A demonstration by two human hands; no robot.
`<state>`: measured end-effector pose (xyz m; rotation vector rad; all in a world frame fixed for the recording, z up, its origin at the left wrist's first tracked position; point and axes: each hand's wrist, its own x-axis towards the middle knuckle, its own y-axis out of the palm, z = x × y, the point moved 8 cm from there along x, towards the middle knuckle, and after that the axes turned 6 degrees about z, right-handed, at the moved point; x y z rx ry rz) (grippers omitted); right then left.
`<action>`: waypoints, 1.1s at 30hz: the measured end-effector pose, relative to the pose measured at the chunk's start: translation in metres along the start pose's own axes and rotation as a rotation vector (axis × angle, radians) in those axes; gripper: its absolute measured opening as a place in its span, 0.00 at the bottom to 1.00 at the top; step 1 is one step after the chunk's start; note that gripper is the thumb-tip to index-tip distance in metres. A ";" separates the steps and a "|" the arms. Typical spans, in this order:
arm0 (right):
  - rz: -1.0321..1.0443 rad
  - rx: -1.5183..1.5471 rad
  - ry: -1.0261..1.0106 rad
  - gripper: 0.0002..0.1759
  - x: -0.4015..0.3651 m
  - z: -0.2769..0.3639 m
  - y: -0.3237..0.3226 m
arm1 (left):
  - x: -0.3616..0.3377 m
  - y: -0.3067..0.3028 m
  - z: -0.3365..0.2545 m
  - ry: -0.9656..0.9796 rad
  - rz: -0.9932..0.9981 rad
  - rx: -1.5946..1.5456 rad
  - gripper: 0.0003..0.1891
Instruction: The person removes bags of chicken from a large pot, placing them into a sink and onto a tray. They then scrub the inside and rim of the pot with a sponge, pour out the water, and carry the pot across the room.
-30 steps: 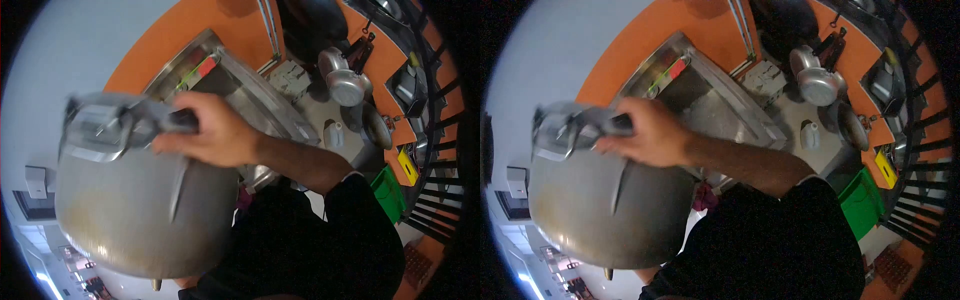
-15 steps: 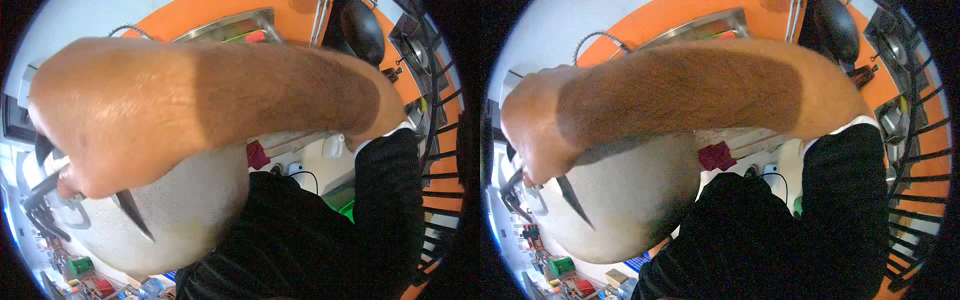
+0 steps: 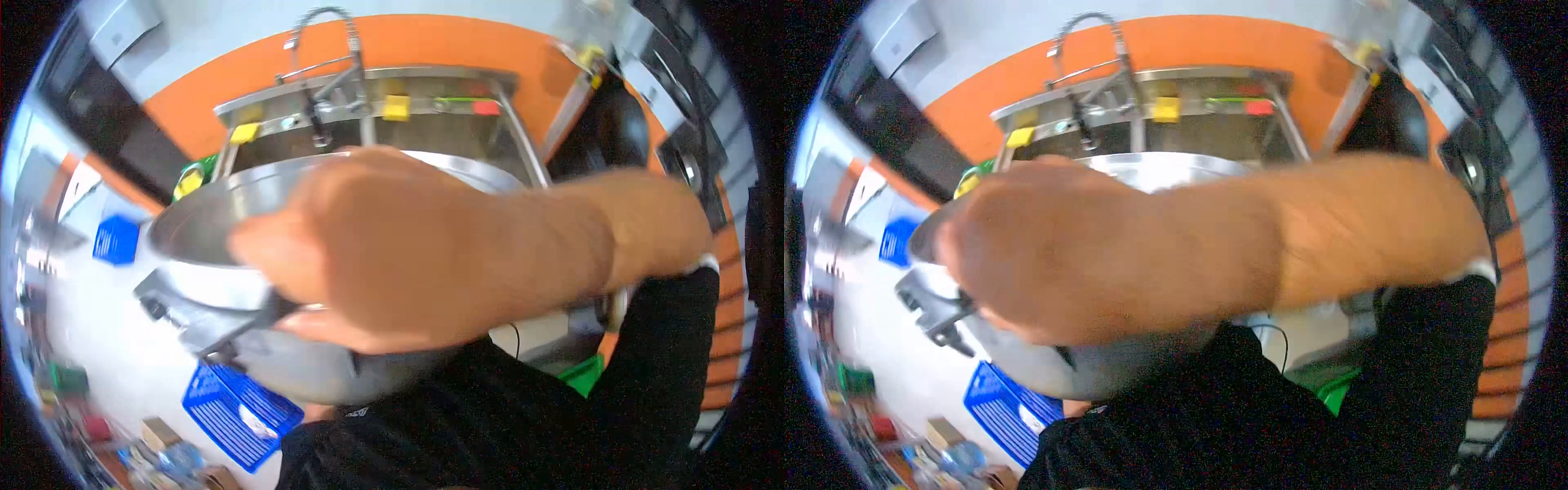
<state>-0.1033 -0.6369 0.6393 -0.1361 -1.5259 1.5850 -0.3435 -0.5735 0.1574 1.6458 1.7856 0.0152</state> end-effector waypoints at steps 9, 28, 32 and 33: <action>0.371 0.131 0.248 0.08 -0.006 0.011 0.053 | 0.018 -0.016 0.028 -0.043 -0.056 -0.049 0.28; 0.386 0.261 0.291 0.11 -0.023 0.002 0.068 | 0.004 -0.033 0.017 -0.021 -0.128 -0.017 0.27; 0.411 0.256 0.220 0.05 -0.028 0.000 0.075 | -0.004 -0.041 0.013 -0.004 -0.149 -0.021 0.27; 0.416 0.256 0.221 0.05 -0.029 -0.001 0.076 | -0.005 -0.042 0.012 -0.002 -0.151 -0.020 0.27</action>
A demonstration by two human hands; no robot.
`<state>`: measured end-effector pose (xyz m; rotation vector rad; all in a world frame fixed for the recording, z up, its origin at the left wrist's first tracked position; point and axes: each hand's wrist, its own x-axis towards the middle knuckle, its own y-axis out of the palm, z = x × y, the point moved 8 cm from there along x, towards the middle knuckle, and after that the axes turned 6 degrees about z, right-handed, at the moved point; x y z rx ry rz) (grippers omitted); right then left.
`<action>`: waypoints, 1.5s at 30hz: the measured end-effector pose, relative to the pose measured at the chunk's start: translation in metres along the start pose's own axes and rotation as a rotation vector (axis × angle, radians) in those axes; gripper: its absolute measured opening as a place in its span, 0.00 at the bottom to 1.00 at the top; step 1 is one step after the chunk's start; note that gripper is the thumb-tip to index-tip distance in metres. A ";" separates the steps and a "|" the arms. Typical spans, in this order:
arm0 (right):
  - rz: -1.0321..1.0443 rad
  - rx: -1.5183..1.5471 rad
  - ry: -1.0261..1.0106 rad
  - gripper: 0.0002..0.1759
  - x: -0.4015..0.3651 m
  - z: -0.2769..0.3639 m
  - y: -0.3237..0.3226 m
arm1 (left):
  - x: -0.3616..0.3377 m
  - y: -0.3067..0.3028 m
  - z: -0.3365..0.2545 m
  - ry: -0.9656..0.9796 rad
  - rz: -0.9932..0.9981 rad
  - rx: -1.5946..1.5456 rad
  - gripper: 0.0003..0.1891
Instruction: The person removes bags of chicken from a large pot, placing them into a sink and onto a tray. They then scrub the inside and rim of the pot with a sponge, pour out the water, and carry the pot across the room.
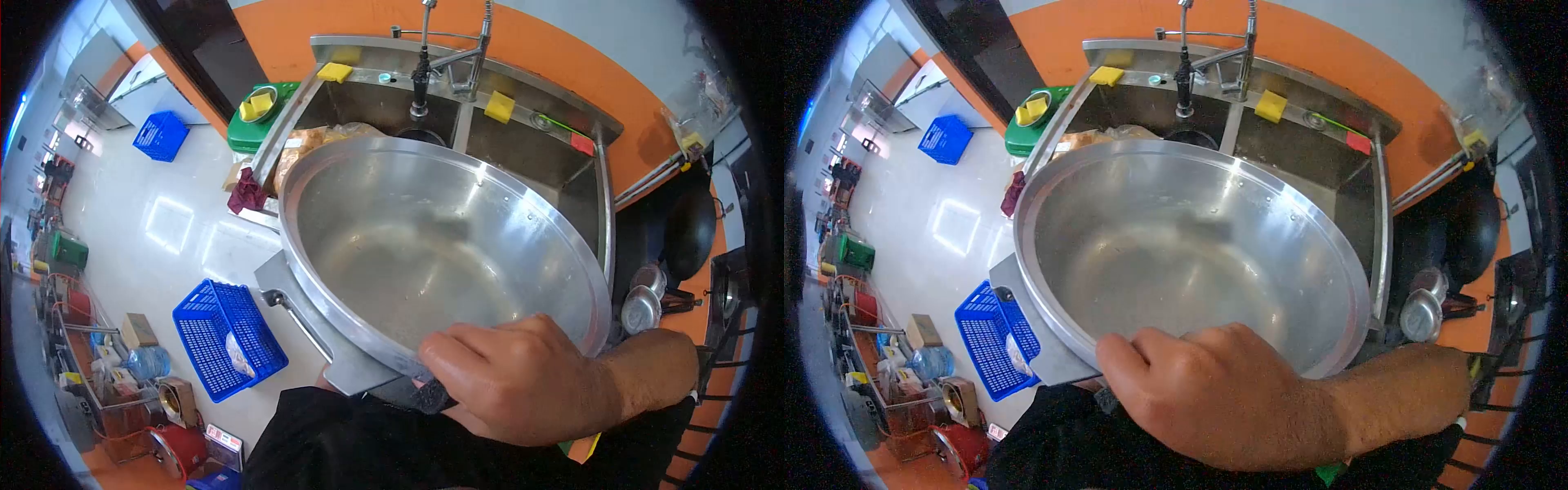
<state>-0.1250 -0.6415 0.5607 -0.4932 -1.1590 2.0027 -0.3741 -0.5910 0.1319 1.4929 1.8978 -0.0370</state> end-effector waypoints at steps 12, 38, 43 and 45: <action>-0.003 0.035 -0.028 0.08 0.011 0.000 -0.001 | -0.009 -0.021 -0.013 0.033 -0.040 0.026 0.26; -0.127 -0.099 -0.134 0.07 -0.012 0.014 0.028 | -0.151 0.055 -0.152 0.643 0.110 0.273 0.16; -0.253 -0.093 -0.264 0.07 -0.025 0.013 0.040 | -0.176 0.082 -0.130 0.473 0.037 -0.096 0.12; -0.279 -0.095 -0.292 0.07 -0.030 0.014 0.043 | -0.181 0.081 -0.122 0.458 0.057 -0.164 0.10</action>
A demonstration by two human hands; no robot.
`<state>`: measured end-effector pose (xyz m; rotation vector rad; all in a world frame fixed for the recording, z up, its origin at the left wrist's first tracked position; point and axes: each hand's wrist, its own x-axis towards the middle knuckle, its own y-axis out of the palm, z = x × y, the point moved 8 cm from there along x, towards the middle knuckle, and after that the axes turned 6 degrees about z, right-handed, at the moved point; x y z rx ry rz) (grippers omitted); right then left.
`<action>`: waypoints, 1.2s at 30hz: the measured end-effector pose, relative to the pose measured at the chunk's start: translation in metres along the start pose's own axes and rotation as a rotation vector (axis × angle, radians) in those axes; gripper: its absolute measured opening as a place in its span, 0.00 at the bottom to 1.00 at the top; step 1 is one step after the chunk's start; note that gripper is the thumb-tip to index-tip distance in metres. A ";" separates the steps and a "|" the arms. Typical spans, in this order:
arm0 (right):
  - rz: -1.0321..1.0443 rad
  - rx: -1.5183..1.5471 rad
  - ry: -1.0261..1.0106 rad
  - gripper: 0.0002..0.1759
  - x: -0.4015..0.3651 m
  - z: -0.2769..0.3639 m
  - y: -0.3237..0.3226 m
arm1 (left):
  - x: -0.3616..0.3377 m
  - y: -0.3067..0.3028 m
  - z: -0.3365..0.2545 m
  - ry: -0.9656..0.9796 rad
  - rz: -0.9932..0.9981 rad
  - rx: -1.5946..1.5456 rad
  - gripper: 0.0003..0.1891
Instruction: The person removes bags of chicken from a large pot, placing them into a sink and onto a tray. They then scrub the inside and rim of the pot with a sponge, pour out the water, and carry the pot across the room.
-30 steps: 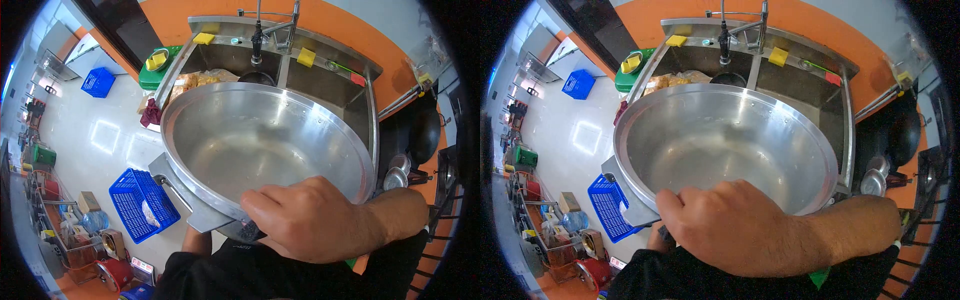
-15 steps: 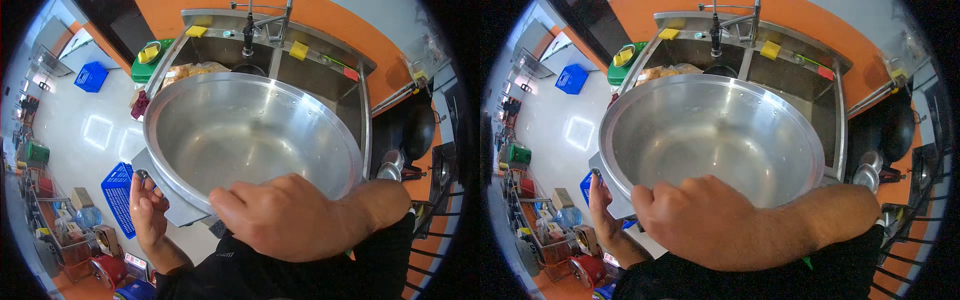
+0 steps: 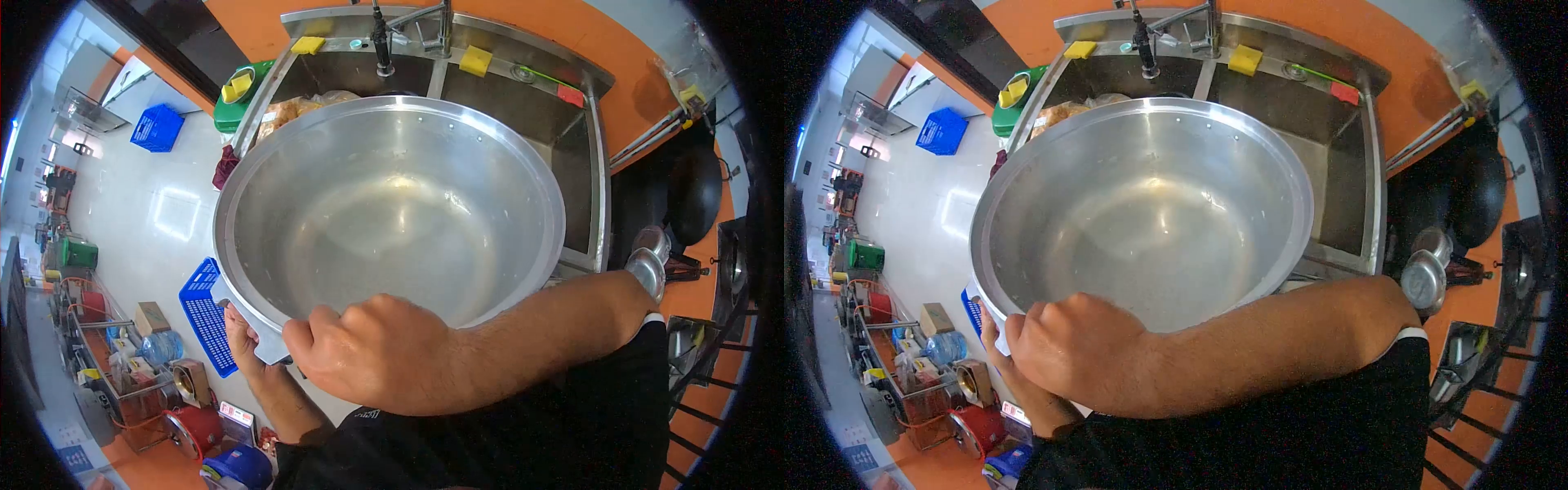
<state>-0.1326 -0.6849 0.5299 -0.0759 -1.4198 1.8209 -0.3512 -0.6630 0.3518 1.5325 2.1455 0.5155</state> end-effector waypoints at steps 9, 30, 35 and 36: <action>0.102 0.046 0.047 0.08 -0.017 0.012 0.031 | -0.035 -0.012 0.012 -0.171 -0.082 -0.022 0.07; 0.417 0.373 0.225 0.11 -0.051 -0.023 0.050 | -0.050 -0.026 0.008 -0.257 0.114 0.056 0.05; 0.725 0.380 0.606 0.14 -0.057 -0.149 0.057 | -0.055 -0.032 0.015 -0.305 0.035 0.090 0.19; 0.735 0.259 0.519 0.13 -0.056 -0.175 0.068 | -0.057 -0.032 0.016 -0.300 0.030 0.082 0.19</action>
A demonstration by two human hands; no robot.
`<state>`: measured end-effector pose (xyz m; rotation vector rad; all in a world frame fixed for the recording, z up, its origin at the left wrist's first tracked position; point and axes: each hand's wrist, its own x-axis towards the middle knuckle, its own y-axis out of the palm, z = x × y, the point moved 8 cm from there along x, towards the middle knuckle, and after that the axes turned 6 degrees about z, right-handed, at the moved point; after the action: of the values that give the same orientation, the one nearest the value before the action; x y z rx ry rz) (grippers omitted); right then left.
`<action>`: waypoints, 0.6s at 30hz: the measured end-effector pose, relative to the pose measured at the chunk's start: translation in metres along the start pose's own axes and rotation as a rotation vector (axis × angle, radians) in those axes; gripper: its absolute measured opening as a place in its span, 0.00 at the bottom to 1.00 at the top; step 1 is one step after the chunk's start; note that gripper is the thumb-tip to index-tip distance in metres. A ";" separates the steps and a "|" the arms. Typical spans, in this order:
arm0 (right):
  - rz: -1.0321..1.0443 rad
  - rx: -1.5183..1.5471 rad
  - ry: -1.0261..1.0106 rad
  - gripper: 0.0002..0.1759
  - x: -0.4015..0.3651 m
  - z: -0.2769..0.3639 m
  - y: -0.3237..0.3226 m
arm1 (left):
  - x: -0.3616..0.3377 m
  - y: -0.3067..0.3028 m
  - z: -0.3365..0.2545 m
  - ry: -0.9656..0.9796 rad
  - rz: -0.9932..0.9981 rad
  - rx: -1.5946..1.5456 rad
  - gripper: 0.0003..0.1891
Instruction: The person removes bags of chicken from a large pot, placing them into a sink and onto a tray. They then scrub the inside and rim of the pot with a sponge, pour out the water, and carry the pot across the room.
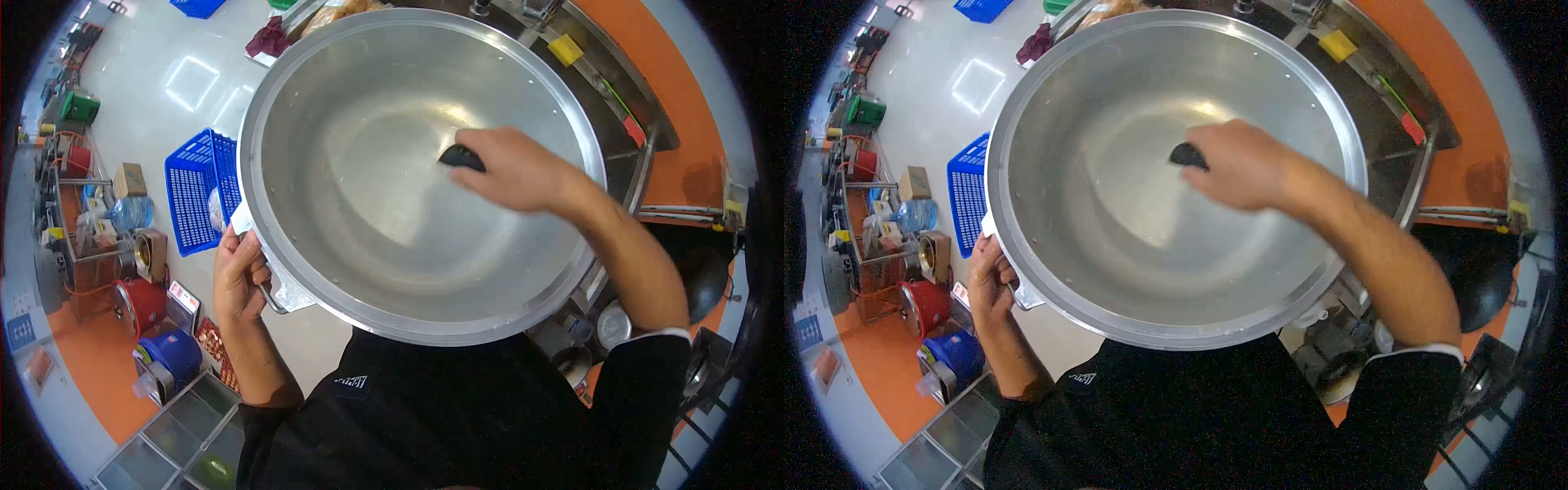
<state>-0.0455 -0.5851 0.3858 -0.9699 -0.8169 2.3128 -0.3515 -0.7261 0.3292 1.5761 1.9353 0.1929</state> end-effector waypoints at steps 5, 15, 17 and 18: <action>0.131 -0.253 -0.042 0.10 0.104 -0.070 0.057 | 0.000 -0.005 0.003 0.011 -0.004 -0.014 0.21; 0.204 -0.019 -0.214 0.13 0.159 -0.080 0.126 | -0.006 0.001 0.005 0.012 -0.036 0.003 0.23; 0.159 -0.116 -0.260 0.14 0.162 -0.081 0.126 | -0.007 -0.002 0.005 0.017 -0.051 0.005 0.22; 0.133 -0.164 -0.280 0.15 0.163 -0.083 0.124 | -0.006 -0.002 0.005 0.019 -0.053 0.006 0.22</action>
<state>-0.1100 -0.5402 0.1797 -0.7973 -1.0988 2.5670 -0.3495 -0.7335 0.3262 1.5300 1.9921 0.1802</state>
